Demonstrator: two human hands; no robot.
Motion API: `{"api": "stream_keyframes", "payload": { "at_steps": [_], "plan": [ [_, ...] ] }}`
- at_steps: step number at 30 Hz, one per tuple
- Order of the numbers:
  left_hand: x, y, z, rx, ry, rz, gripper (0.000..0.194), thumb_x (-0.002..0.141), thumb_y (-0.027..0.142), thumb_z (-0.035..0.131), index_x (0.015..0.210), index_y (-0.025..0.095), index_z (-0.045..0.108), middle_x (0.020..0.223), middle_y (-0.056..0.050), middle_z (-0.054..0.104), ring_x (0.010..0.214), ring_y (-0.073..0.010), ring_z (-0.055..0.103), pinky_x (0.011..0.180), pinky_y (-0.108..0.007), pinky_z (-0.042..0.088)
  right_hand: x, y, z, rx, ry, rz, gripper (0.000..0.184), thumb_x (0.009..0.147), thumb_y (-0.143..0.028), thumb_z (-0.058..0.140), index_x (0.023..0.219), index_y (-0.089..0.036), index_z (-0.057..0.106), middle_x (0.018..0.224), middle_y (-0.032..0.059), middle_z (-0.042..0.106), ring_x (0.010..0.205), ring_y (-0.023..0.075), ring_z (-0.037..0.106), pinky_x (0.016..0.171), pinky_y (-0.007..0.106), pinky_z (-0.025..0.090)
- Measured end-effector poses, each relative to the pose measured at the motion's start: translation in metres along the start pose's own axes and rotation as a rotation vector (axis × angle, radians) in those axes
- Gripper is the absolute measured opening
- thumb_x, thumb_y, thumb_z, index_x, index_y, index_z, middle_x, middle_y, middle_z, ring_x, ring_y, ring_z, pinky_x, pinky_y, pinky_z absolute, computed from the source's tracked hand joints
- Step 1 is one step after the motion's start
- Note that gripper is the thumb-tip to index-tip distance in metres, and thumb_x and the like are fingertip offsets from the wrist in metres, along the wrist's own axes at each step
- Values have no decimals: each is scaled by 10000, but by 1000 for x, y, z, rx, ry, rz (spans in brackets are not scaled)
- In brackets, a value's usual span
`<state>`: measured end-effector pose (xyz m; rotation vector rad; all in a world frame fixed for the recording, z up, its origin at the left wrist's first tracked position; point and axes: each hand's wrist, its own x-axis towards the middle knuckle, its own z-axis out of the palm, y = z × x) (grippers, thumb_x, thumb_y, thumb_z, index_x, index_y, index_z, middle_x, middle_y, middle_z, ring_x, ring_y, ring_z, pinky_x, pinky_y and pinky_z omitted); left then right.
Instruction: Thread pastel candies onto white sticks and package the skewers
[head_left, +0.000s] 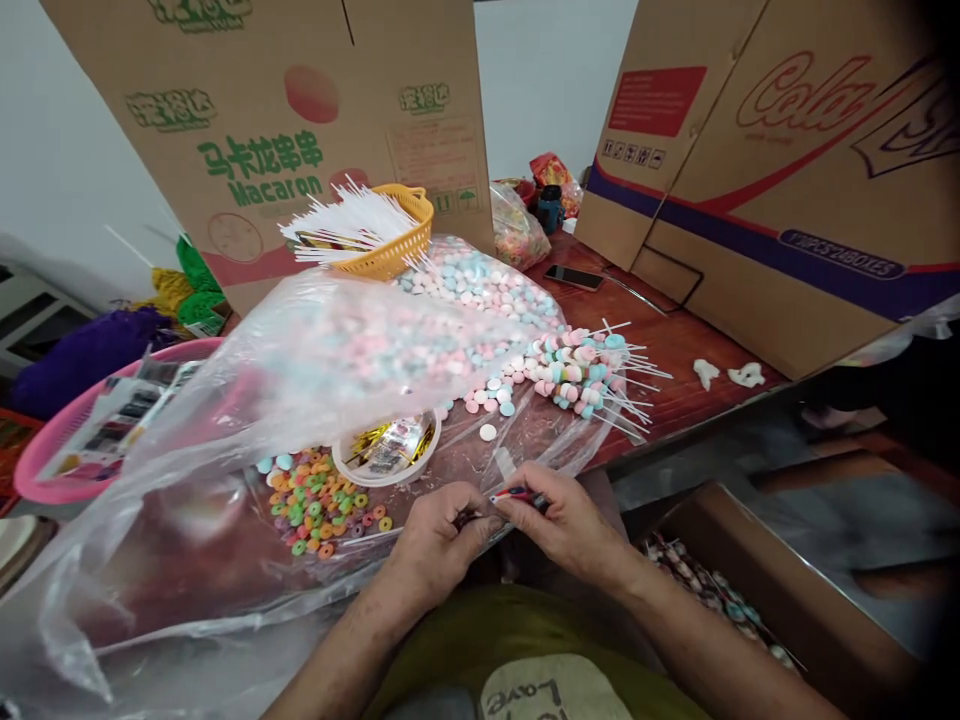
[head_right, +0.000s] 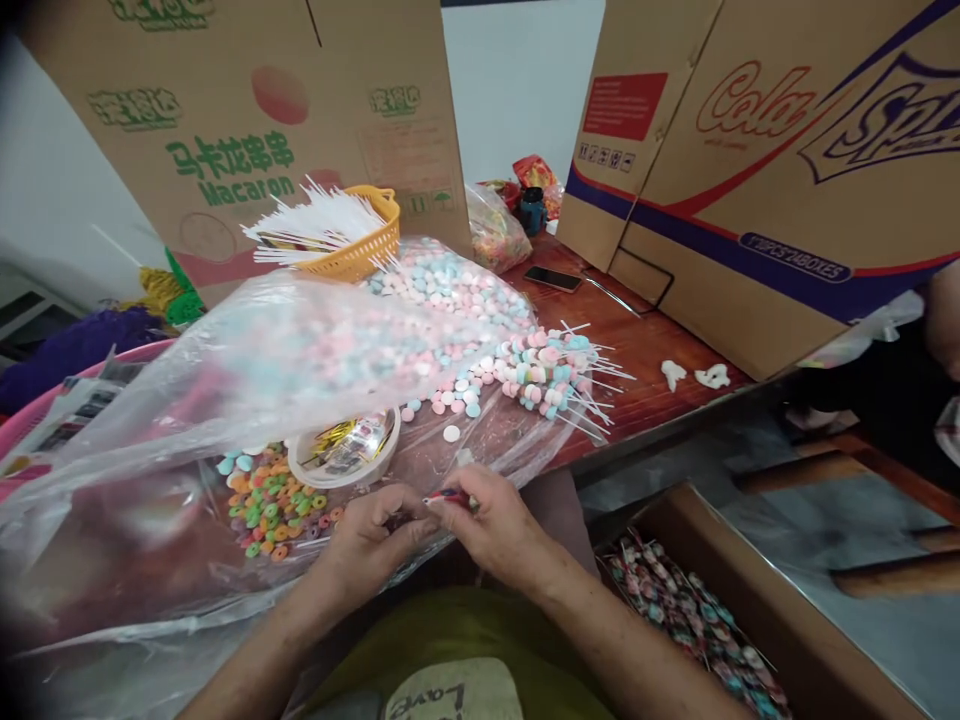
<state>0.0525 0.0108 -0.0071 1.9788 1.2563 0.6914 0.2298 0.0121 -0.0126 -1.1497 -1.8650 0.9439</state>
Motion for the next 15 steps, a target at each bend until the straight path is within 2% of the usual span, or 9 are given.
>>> {"api": "stream_keyframes", "payload": {
  "at_steps": [3, 5, 8, 11, 13, 15],
  "plan": [
    [6, -1, 3, -103, -78, 26, 213, 824, 292, 542, 693, 149, 631, 628, 5, 630, 585, -100, 552, 559, -186, 404, -2, 3, -9, 62, -70, -28, 89, 859, -250, 494, 858, -176, 543, 794, 7, 553, 724, 111, 498, 638, 215, 387],
    [8, -2, 4, -149, -97, 29, 221, 834, 289, 523, 722, 149, 651, 653, -4, 652, 605, -107, 572, 578, -190, 423, -2, 8, -8, 11, -38, -41, 155, 876, -249, 460, 746, -179, 506, 685, -16, 510, 641, 101, 460, 579, 207, 352],
    [8, -9, 8, -100, -27, 13, 161, 807, 285, 558, 794, 152, 647, 689, -10, 661, 630, -121, 584, 583, -200, 434, -2, 20, 2, -160, 74, -53, 290, 891, -287, 441, 623, -185, 402, 592, -35, 435, 559, 88, 394, 523, 212, 298],
    [8, -19, 16, 51, 73, 51, 128, 780, 277, 597, 758, 152, 616, 647, -3, 636, 594, -118, 568, 552, -201, 419, -1, 30, 11, -428, 55, -50, 356, 930, -316, 355, 601, -183, 392, 568, -36, 443, 531, 80, 399, 511, 204, 307],
    [7, -24, 20, 132, 118, 127, 161, 818, 260, 548, 709, 155, 606, 624, -5, 625, 586, -115, 568, 562, -203, 421, 3, 38, 6, -582, 18, -13, 399, 947, -316, 304, 597, -176, 435, 544, -37, 461, 515, 76, 417, 508, 190, 323],
    [6, -27, 21, 166, 157, 181, 211, 855, 245, 490, 707, 155, 610, 632, -15, 631, 602, -117, 581, 582, -205, 437, 11, 48, -12, -679, 31, 34, 413, 949, -307, 296, 613, -170, 494, 551, -25, 497, 535, 87, 447, 527, 193, 340]
  ]
}}
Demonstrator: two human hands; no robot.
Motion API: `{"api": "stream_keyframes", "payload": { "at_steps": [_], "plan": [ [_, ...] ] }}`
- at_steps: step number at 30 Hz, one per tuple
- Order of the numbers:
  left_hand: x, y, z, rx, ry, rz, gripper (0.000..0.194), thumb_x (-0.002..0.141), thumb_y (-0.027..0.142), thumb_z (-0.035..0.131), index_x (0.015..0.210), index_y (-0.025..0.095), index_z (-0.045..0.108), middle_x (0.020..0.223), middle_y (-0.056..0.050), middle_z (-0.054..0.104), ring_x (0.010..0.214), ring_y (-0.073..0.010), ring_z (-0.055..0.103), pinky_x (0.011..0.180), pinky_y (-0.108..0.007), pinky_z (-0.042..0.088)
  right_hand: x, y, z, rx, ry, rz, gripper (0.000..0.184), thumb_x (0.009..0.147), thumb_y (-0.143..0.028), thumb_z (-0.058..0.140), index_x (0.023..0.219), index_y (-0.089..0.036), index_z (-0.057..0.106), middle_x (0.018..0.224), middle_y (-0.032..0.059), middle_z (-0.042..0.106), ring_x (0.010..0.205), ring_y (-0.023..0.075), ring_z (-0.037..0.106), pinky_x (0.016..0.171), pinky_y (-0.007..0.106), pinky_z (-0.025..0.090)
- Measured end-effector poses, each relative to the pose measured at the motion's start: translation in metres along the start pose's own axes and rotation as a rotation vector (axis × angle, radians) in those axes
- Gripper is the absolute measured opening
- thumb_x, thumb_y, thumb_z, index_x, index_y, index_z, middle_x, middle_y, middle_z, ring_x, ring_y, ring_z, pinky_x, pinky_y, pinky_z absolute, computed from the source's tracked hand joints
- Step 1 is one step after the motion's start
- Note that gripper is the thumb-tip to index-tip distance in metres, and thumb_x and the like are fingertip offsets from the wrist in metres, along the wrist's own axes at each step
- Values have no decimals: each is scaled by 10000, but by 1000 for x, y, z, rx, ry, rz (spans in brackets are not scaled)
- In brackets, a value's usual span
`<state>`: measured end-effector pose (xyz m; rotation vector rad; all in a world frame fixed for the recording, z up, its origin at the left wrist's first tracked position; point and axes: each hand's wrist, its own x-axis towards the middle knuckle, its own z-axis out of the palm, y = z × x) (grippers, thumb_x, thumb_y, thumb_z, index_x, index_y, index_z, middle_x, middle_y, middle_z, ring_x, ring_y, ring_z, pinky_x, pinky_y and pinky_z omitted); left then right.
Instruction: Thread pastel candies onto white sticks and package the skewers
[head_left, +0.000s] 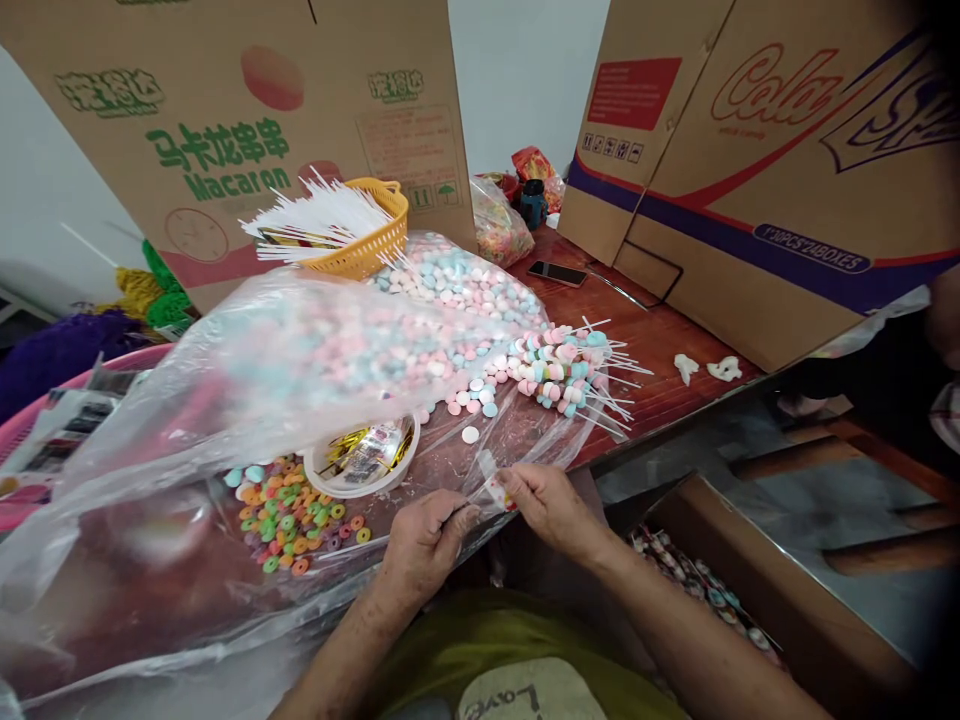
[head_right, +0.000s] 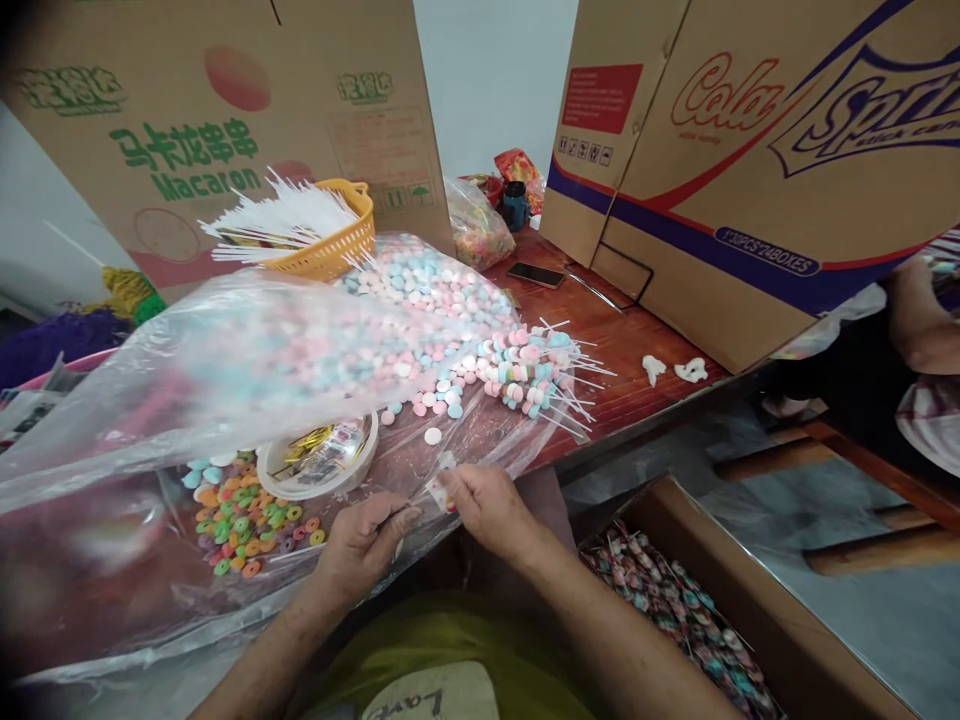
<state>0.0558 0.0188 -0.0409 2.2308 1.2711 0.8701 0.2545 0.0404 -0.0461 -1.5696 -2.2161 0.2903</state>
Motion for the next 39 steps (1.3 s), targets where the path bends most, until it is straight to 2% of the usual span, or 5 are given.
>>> {"api": "stream_keyframes", "payload": {
  "at_steps": [11, 18, 24, 31, 39],
  "plan": [
    [-15, -21, -30, 10, 128, 149, 267, 887, 187, 419, 1063, 185, 619, 972, -66, 695, 898, -162, 635, 807, -290, 497, 27, 125, -46, -371, 149, 22, 263, 865, -144, 394, 791, -129, 646, 834, 130, 636, 867, 245, 547, 761, 388, 372],
    [-15, -29, -41, 125, 126, 205, 252, 879, 205, 441, 1066, 210, 610, 958, -55, 708, 894, -160, 647, 838, -310, 492, -6, 72, -72, -105, 420, -402, 225, 853, -186, 499, 1053, -203, 601, 961, 71, 674, 885, 182, 623, 797, 300, 492],
    [-16, -18, -52, 65, 212, 150, 262, 900, 193, 412, 1058, 229, 617, 975, -26, 714, 884, -140, 653, 892, -308, 463, -22, 51, -70, -151, 296, -495, 274, 825, -115, 478, 1021, -232, 628, 896, 60, 688, 820, 190, 629, 729, 318, 492],
    [-15, -20, -58, 93, 137, 284, 256, 871, 169, 470, 1092, 213, 591, 978, -56, 710, 890, -150, 652, 823, -300, 490, -17, 30, -70, 461, 316, 26, 111, 821, -305, 562, 872, -232, 628, 724, 3, 625, 623, 142, 572, 548, 256, 453],
    [-10, -2, -35, 84, 54, 107, 227, 878, 239, 464, 1023, 166, 623, 910, -71, 701, 815, -157, 640, 728, -267, 495, 8, -56, -4, 1381, -95, 313, 250, 652, -393, 701, 701, -164, 615, 588, -38, 518, 508, 74, 425, 481, 214, 358]
  ]
}}
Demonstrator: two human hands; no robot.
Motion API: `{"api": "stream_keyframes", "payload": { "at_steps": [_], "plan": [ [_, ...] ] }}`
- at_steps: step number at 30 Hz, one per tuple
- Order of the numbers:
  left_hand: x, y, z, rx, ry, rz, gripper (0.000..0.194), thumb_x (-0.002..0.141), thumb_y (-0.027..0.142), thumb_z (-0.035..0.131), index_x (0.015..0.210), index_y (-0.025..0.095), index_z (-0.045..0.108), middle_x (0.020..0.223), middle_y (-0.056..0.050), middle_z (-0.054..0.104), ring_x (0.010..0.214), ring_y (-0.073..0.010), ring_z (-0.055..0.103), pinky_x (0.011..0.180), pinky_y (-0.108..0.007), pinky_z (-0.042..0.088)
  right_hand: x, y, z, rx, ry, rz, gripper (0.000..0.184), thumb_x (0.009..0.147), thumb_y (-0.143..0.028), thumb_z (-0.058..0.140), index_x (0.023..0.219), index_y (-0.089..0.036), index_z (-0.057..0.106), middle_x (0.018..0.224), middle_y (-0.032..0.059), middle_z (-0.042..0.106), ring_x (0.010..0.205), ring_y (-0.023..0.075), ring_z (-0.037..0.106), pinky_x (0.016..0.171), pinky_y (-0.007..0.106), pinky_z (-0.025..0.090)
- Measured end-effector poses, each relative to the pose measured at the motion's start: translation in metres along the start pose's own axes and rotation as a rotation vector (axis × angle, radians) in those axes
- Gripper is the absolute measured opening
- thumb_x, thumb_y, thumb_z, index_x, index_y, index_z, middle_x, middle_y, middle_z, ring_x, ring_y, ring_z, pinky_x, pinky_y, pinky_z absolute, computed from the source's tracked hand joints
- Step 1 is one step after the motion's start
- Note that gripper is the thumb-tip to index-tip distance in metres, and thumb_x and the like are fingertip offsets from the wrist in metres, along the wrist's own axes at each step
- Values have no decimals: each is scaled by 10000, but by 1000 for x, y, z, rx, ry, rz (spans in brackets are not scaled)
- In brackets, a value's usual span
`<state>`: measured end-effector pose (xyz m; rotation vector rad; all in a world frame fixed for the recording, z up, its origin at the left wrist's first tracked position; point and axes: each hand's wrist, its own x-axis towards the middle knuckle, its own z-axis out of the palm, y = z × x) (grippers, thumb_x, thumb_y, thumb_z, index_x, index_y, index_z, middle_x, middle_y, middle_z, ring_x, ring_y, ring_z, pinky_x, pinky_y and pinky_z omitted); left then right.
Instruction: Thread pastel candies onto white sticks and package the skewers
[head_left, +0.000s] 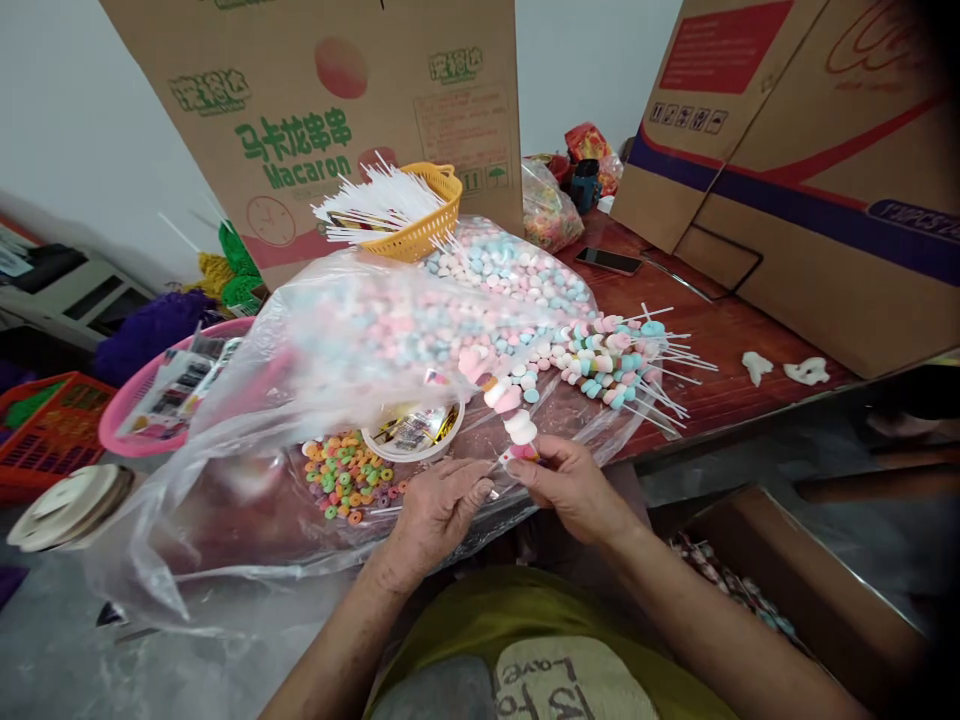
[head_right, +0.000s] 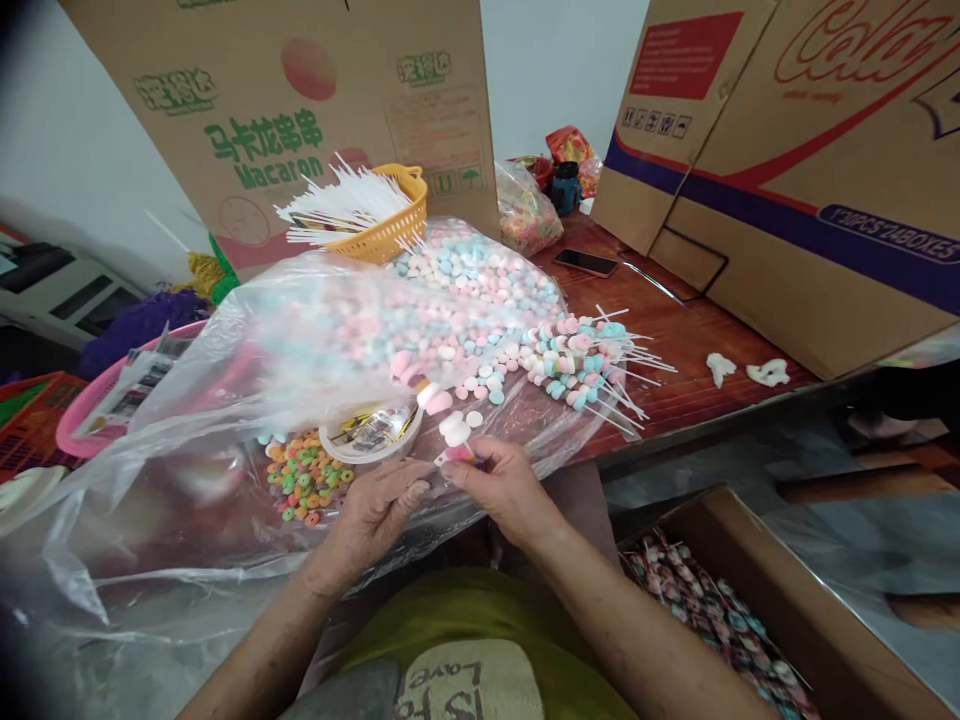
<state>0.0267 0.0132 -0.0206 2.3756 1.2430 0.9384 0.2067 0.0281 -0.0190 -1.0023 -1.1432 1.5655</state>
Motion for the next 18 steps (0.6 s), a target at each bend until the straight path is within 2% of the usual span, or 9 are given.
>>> {"api": "stream_keyframes", "payload": {
  "at_steps": [3, 5, 7, 9, 11, 15, 18],
  "plan": [
    [-6, 0, 4, -41, 64, -221, 199, 845, 312, 528, 902, 154, 635, 774, -31, 684, 667, -125, 610, 620, -220, 475, 4, 6, 7, 96, 152, -3, 265, 618, -400, 712, 645, -169, 585, 483, -76, 396, 439, 51, 295, 422, 203, 256],
    [-10, -2, 5, -66, 67, -296, 202, 843, 318, 532, 793, 152, 637, 687, -12, 658, 615, -114, 584, 593, -211, 454, 5, 4, 5, 120, 223, 17, 294, 593, -416, 725, 621, -171, 565, 440, -92, 337, 416, 45, 242, 409, 207, 211],
    [-10, -4, 6, -77, 50, -263, 215, 861, 290, 504, 773, 157, 649, 708, -23, 669, 677, -130, 598, 658, -236, 458, 4, 3, 1, 118, 231, 32, 322, 592, -434, 726, 586, -172, 539, 418, -98, 301, 408, 44, 220, 408, 211, 195],
    [-8, -3, 6, -97, 43, -213, 202, 868, 273, 489, 851, 170, 662, 821, -44, 691, 789, -156, 610, 749, -273, 455, 3, 4, -2, 101, 215, 8, 317, 621, -437, 716, 593, -171, 546, 430, -93, 306, 420, 47, 230, 420, 213, 211],
    [-3, 0, 7, -155, 33, -228, 192, 849, 295, 519, 911, 174, 654, 877, -50, 690, 818, -166, 607, 760, -281, 456, 2, 8, -1, 72, 200, -46, 286, 661, -426, 700, 641, -167, 580, 470, -79, 341, 448, 53, 256, 439, 212, 239],
    [3, 9, 5, -293, 70, -374, 239, 845, 341, 519, 764, 151, 641, 665, -11, 642, 616, -121, 563, 598, -219, 444, 2, 15, 4, 16, 220, -101, 285, 689, -439, 684, 732, -165, 615, 522, -63, 386, 479, 63, 290, 451, 213, 267],
    [0, 10, 2, -324, 120, -374, 282, 873, 320, 476, 733, 156, 658, 663, -11, 649, 639, -122, 579, 630, -222, 453, 4, 10, -2, -23, 206, -101, 341, 687, -467, 676, 606, -170, 530, 498, -67, 363, 467, 61, 305, 450, 209, 293]
  ]
}}
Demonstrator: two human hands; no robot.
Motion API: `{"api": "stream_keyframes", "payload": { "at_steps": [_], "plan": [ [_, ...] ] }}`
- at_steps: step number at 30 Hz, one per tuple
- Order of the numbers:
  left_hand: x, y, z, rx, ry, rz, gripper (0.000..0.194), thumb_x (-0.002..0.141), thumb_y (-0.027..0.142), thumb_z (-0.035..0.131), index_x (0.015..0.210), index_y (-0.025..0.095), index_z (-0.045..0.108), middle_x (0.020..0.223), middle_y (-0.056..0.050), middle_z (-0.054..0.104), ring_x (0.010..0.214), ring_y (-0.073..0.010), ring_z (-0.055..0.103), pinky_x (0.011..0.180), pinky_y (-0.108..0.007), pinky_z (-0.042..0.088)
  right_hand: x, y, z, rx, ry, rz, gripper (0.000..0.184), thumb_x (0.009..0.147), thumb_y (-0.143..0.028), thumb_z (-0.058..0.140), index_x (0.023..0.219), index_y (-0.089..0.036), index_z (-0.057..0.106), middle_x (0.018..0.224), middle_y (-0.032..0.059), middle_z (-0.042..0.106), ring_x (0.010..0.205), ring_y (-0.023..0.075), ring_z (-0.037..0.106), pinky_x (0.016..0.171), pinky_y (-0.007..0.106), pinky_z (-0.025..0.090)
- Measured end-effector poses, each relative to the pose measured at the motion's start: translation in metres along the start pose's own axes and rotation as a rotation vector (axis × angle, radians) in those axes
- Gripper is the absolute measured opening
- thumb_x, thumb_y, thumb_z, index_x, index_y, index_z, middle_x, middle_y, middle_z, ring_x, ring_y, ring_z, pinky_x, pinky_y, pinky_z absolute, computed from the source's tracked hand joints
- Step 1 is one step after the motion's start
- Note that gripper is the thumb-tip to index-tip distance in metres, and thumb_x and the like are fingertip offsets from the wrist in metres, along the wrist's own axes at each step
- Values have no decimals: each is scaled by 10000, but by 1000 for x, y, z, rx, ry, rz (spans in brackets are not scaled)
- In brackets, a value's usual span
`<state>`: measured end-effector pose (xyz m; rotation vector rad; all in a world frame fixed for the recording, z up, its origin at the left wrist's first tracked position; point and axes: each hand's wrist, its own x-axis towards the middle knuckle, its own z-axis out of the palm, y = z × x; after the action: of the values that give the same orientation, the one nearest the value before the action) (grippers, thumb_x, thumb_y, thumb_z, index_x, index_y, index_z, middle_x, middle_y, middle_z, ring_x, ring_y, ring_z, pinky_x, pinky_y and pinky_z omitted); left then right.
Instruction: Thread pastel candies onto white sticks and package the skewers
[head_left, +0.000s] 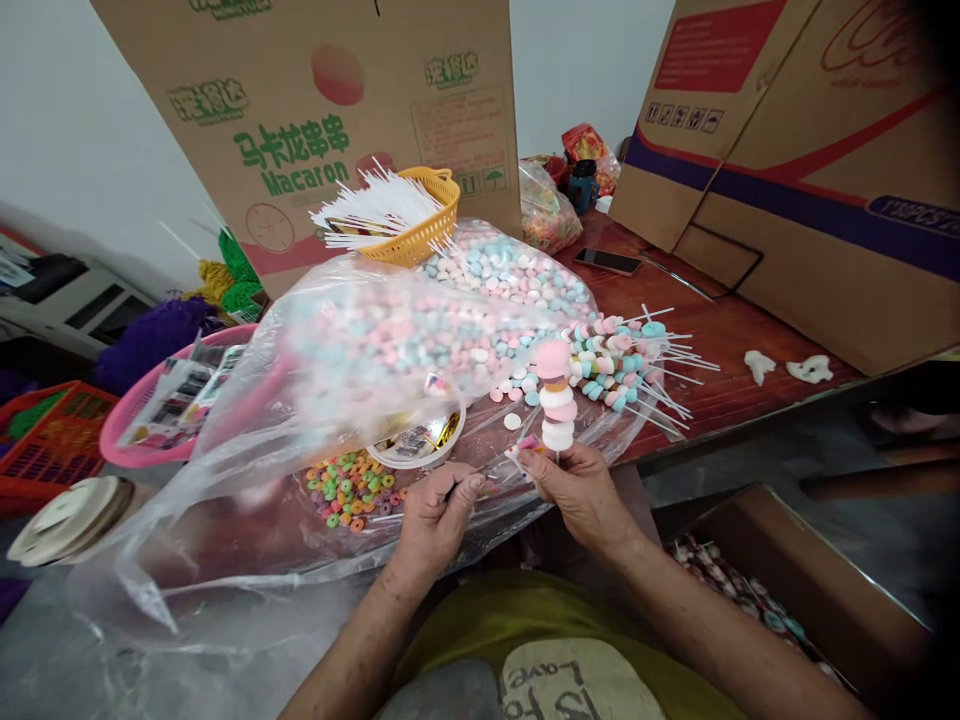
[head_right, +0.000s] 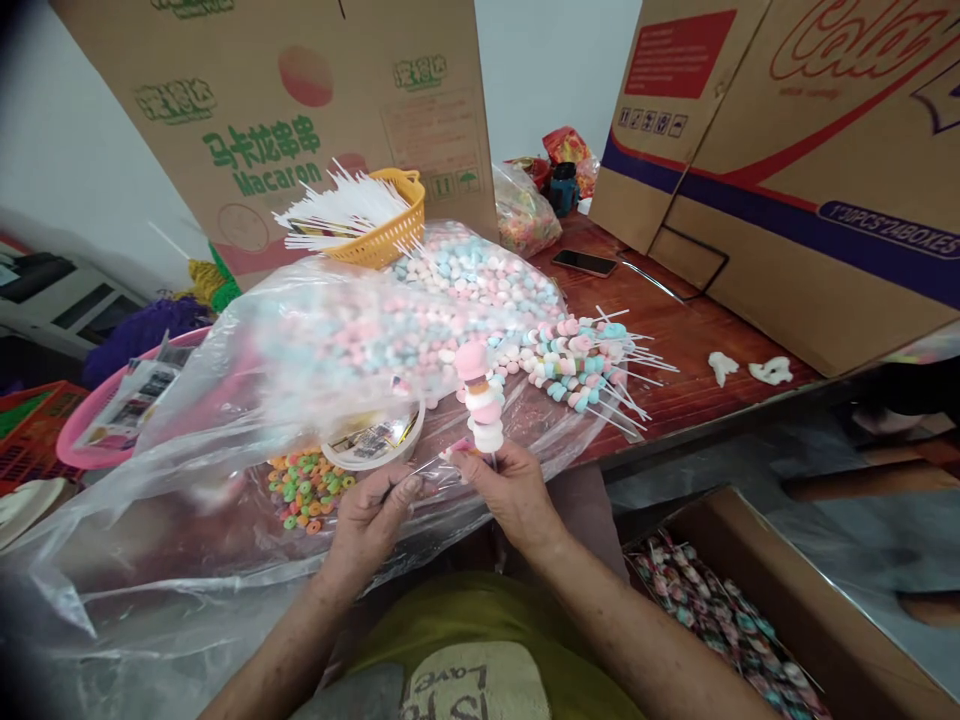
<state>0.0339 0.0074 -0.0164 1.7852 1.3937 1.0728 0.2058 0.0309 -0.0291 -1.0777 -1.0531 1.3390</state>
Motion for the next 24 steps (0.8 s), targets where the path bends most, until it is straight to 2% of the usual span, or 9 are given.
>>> {"api": "stream_keyframes", "payload": {
  "at_steps": [3, 6, 9, 11, 14, 18, 21, 24],
  "plan": [
    [-2, -10, -10, -39, 35, 78, 235, 869, 287, 493, 783, 175, 680, 737, -15, 683, 711, -136, 616, 698, -248, 476, 2, -16, -24, -183, -34, -124, 306, 748, -446, 623, 647, -173, 529, 565, -39, 472, 513, 81, 423, 482, 205, 371],
    [-2, -23, -20, -57, 72, 160, 177, 851, 277, 532, 870, 204, 692, 896, -33, 712, 831, -163, 637, 806, -312, 479, 0, -36, -57, -525, -66, -394, 169, 846, -312, 525, 924, -189, 611, 790, 25, 614, 730, 138, 575, 641, 239, 468],
    [1, -28, -27, -60, 67, 203, 183, 850, 289, 538, 908, 225, 699, 949, -41, 713, 883, -177, 634, 856, -360, 465, -6, -50, -81, -780, -96, -690, 221, 850, -158, 503, 1035, -218, 610, 879, 44, 646, 822, 155, 611, 734, 259, 487],
    [4, -26, -28, -73, 47, 227, 182, 850, 282, 539, 914, 229, 701, 941, -43, 715, 894, -183, 632, 864, -372, 458, -9, -52, -89, -887, -99, -821, 291, 832, -102, 511, 1083, -224, 595, 907, 52, 649, 828, 155, 620, 741, 257, 495],
    [6, -22, -30, -79, 28, 246, 180, 850, 268, 537, 909, 224, 702, 943, -46, 712, 909, -187, 626, 879, -374, 443, -11, -50, -97, -1040, -113, -893, 346, 828, -96, 504, 1141, -225, 574, 918, 62, 648, 822, 158, 627, 723, 255, 507],
    [6, -15, -33, 12, 0, 199, 222, 876, 293, 489, 875, 205, 693, 879, -38, 704, 827, -168, 616, 810, -329, 453, -12, -49, -112, -1214, -152, -950, 347, 818, -111, 488, 1123, -238, 596, 911, 65, 652, 833, 179, 618, 703, 272, 498],
    [7, -10, -35, 180, -98, 236, 237, 888, 288, 465, 841, 208, 683, 820, -27, 696, 768, -156, 597, 771, -306, 430, -10, -55, -121, -1317, -211, -1006, 367, 799, -82, 448, 1079, -245, 622, 837, 49, 652, 755, 172, 598, 666, 281, 468],
    [10, -6, -32, 315, -213, 340, 210, 891, 266, 463, 896, 220, 668, 825, -18, 699, 758, -149, 582, 754, -291, 392, -8, -63, -122, -1394, -298, -1016, 370, 800, -73, 413, 1056, -232, 629, 797, 40, 647, 688, 154, 572, 597, 264, 431]
  ]
}}
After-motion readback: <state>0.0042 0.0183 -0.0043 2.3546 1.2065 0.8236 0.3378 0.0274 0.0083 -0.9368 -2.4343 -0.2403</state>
